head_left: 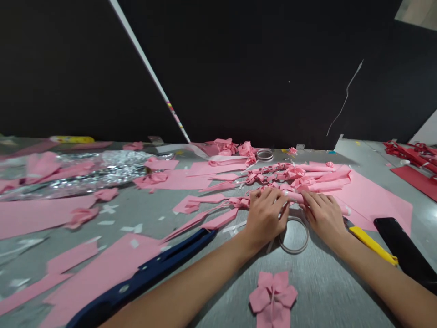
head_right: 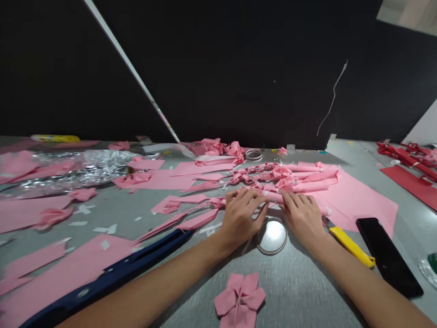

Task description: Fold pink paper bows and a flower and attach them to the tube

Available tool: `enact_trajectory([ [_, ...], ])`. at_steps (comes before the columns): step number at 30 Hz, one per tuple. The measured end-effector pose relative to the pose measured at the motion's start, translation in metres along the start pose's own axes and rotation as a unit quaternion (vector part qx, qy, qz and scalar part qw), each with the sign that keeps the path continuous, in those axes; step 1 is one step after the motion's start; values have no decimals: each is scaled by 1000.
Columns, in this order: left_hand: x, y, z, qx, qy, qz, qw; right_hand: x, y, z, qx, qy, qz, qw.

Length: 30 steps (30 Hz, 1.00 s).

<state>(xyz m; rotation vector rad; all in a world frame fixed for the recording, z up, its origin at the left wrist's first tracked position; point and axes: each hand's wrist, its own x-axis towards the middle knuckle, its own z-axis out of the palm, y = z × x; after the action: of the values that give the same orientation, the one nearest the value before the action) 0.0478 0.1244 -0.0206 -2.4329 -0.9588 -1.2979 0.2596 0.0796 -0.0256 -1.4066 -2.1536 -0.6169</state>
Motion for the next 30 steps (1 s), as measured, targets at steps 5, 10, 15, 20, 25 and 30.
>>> enact_trajectory([
  [5,-2,-1,2,31,-42,30,998,-1,0,3,-6,2,-13,1000],
  [10,-4,-3,6,47,-75,48,995,-3,0,4,-15,-12,-27,999],
  [15,-4,-4,9,45,-83,57,994,-3,-2,1,-28,-27,-38,999],
  [20,-3,-3,8,49,-90,69,992,-2,-3,-1,-37,-37,-41,998],
  [25,-2,-2,4,48,-96,70,992,-2,-4,-2,-43,-39,-38,998],
  [30,-1,-4,5,37,-96,59,993,-2,-4,-3,-44,-52,-30,997],
])
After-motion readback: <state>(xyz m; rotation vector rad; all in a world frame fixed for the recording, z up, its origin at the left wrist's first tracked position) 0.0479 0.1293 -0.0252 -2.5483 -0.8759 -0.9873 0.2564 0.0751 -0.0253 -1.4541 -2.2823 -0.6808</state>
